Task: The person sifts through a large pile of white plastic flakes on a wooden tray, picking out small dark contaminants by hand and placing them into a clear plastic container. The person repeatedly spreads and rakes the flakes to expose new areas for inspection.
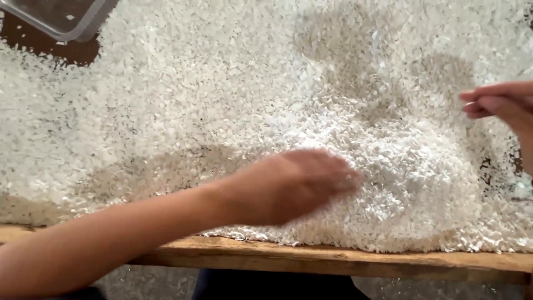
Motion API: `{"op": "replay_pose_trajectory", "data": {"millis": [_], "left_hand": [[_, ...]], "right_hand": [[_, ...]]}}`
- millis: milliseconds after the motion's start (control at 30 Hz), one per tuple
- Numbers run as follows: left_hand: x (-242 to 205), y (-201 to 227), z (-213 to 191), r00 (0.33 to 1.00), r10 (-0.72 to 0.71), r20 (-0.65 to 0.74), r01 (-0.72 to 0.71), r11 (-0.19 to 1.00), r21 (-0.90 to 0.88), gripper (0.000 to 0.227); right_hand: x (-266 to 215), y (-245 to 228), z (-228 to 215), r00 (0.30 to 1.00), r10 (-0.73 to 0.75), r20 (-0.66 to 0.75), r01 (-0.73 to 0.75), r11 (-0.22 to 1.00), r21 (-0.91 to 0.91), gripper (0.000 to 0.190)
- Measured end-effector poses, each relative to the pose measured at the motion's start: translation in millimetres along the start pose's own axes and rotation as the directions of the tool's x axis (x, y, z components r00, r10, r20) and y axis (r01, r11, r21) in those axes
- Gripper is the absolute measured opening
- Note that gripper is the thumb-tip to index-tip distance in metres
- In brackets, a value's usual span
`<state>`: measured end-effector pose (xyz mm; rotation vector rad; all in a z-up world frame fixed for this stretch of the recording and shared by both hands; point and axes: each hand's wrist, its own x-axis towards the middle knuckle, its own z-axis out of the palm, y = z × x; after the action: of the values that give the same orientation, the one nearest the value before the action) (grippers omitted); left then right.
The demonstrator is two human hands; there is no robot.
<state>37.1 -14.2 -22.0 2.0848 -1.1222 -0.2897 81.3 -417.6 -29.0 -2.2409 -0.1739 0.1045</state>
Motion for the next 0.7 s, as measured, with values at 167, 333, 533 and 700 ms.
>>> {"op": "replay_pose_trajectory", "data": {"millis": [167,333,533,700], "left_hand": [[10.3,-18.9,47.3,0.876,0.427,0.226,-0.476,0.683,0.555,0.056],[19.1,-51.4,8.7,0.939,0.335,-0.074,-0.241,0.799,0.552,0.049],[10.2,-112.8,-50.1,0.995,-0.101,-0.025,0.098,0.83,0.55,0.052],[10.6,-135.1,-56.6,0.962,-0.252,-0.105,0.272,0.86,0.431,0.054]], "right_hand": [[3.4,62.9,-14.5,0.991,-0.111,-0.081,0.111,0.994,0.001,0.02],[12.2,119.2,-29.4,0.997,-0.041,0.066,0.036,0.996,0.083,0.031],[25.7,170.9,-47.7,0.996,-0.004,0.084,-0.004,0.996,0.093,0.035],[38.4,236.7,-59.3,0.999,0.024,0.045,-0.027,0.997,0.068,0.029]]}}
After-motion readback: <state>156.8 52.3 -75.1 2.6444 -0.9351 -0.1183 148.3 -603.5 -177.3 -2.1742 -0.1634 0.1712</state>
